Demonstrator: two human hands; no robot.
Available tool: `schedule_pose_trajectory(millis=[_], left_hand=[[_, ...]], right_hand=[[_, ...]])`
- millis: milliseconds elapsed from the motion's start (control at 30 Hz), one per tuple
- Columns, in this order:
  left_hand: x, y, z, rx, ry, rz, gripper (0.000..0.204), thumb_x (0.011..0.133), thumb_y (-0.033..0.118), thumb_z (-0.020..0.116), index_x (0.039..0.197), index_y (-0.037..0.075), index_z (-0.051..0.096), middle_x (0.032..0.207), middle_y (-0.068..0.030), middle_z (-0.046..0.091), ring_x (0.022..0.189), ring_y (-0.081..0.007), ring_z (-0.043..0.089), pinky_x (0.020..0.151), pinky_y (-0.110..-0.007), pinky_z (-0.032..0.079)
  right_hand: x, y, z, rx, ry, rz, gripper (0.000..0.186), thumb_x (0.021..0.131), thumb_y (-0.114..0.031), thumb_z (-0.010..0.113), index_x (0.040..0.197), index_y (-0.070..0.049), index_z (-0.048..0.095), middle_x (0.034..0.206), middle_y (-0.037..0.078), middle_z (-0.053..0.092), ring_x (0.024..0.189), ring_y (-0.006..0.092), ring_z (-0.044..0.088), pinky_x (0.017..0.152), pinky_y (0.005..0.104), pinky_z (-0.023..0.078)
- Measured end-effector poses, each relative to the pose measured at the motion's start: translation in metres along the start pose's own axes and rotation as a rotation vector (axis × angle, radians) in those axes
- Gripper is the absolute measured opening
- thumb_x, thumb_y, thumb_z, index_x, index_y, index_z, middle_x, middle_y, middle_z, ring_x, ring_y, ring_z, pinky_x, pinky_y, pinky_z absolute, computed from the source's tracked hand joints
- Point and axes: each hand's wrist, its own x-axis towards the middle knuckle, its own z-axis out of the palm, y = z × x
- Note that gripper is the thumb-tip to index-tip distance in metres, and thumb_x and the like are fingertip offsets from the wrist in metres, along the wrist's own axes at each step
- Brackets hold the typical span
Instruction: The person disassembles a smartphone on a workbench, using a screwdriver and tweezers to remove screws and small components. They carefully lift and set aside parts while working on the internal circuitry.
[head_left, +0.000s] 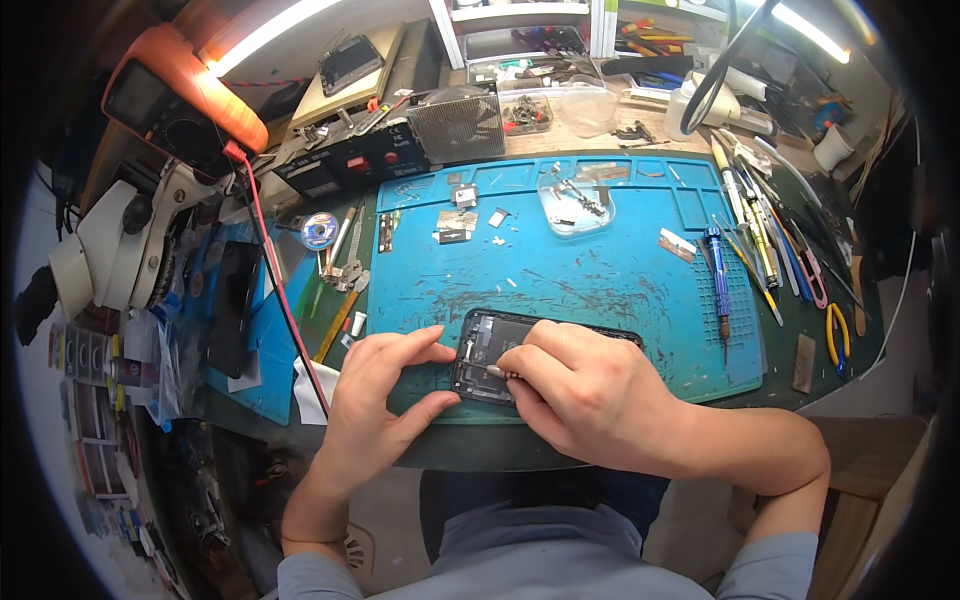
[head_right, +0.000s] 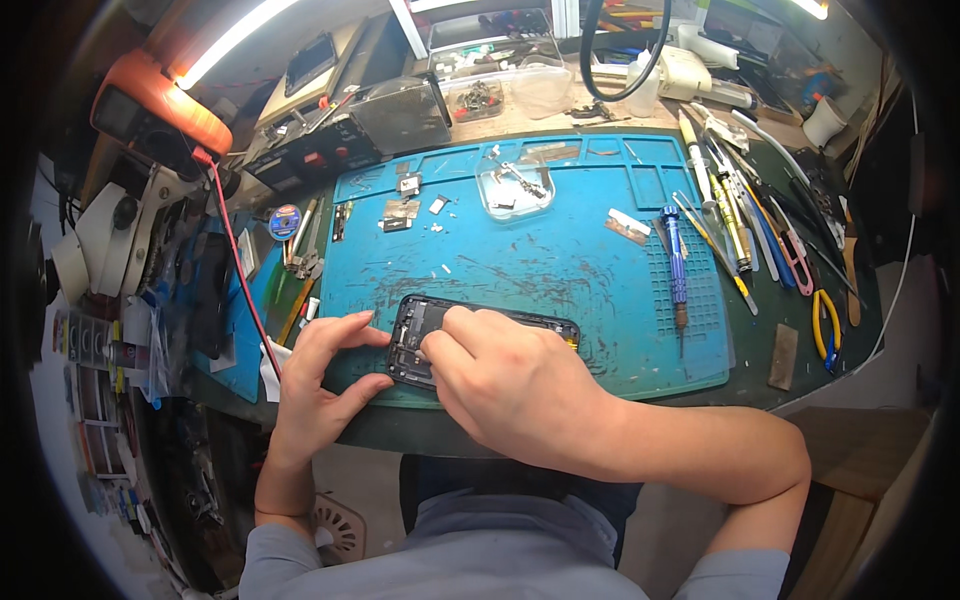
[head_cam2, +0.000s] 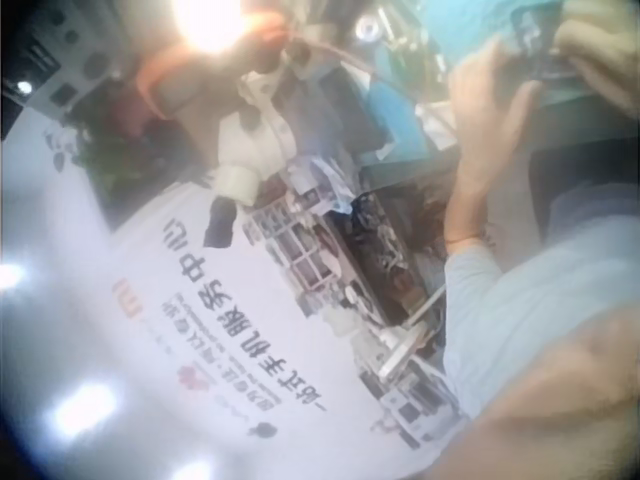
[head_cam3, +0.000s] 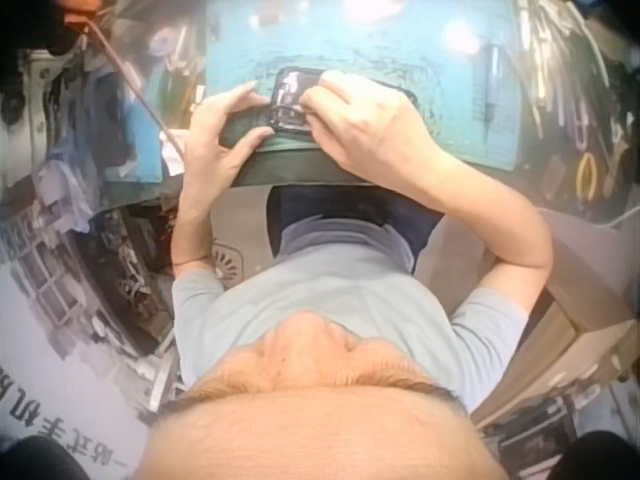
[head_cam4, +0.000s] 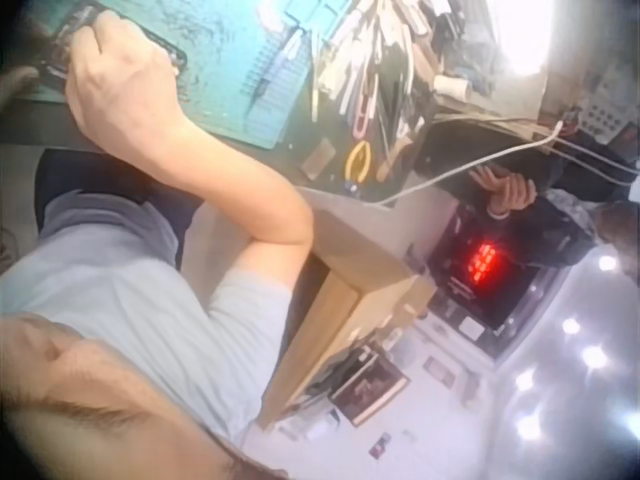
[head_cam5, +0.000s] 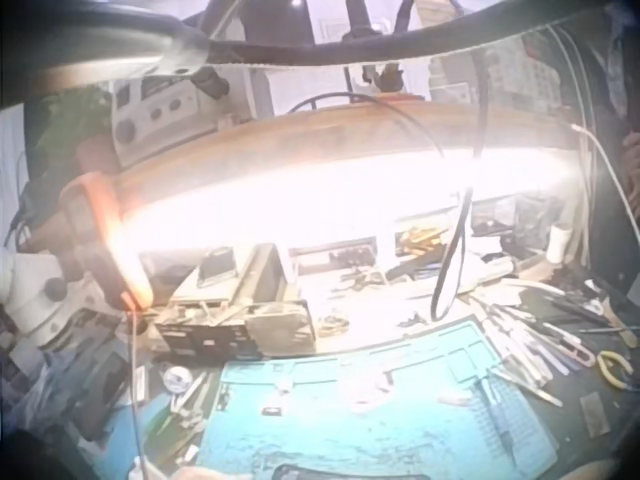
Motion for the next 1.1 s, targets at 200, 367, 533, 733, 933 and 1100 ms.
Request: schedule_pose_trajectory(millis=[200,367,533,733,933,1100], left_hand=[[-0.0011,0.0004,0.0033,0.045,0.017,0.028,0.071,0.080,0.011,0.093,0.145,0.007,0.066,0.119,-0.0033,0.082,0.116,-0.0258,0.068,0.103,-0.041,0.049],[-0.0015,-0.0006,0.0027,0.036,0.011,0.007,0.071,0.080,0.011,0.093,0.145,0.007,0.066,0.119,-0.0033,0.082,0.116,-0.0258,0.068,0.103,-0.041,0.049],[-0.0001,0.0003,0.0028,0.042,0.008,0.008,0.070,0.080,0.011,0.094,0.145,0.007,0.066,0.119,-0.0033,0.082,0.116,-0.0255,0.068,0.103,-0.041,0.049],[-0.0006,-0.0005,0.0022,0.055,0.000,0.016,0.071,0.079,0.009,0.094,0.144,0.005,0.066,0.118,-0.0059,0.081,0.115,-0.0265,0.068,0.103,-0.041,0.049],[-0.0003,-0.0001,0.0018,0.058,-0.006,0.026,0.072,0.077,0.006,0.093,0.143,0.002,0.066,0.117,-0.0107,0.080,0.114,-0.0287,0.069,0.103,-0.041,0.051],[0.0006,-0.0001,0.0016,0.060,-0.003,0.035,0.072,0.077,0.005,0.093,0.143,0.002,0.066,0.116,-0.0107,0.081,0.114,-0.0288,0.069,0.103,-0.041,0.051]], right_hand=[[-0.0009,-0.0003,0.0003,0.001,-0.006,0.017,0.013,0.091,-0.005,0.071,0.092,-0.003,0.058,0.090,0.010,0.056,0.082,0.0275,0.067,0.067,0.0403,0.060],[-0.0007,-0.0002,0.0004,-0.010,-0.026,0.010,0.013,0.090,-0.005,0.071,0.092,-0.003,0.058,0.091,0.011,0.055,0.082,0.0275,0.066,0.068,0.0399,0.060],[0.0002,-0.0006,0.0000,-0.021,-0.023,0.009,0.014,0.089,-0.005,0.071,0.092,-0.003,0.058,0.091,0.011,0.055,0.082,0.0273,0.066,0.069,0.0393,0.060],[0.0000,-0.0011,-0.0012,-0.031,-0.021,0.003,0.014,0.088,-0.005,0.071,0.091,-0.003,0.058,0.091,0.011,0.056,0.083,0.0264,0.067,0.068,0.0382,0.060],[-0.0004,0.0001,0.0000,-0.030,-0.022,0.004,0.013,0.087,-0.004,0.071,0.092,-0.002,0.059,0.092,0.011,0.056,0.083,0.0265,0.067,0.068,0.0383,0.060],[-0.0003,-0.0008,-0.0008,-0.056,-0.024,0.001,0.014,0.086,-0.005,0.072,0.094,-0.002,0.060,0.093,0.010,0.057,0.084,0.0258,0.066,0.067,0.0377,0.061]])
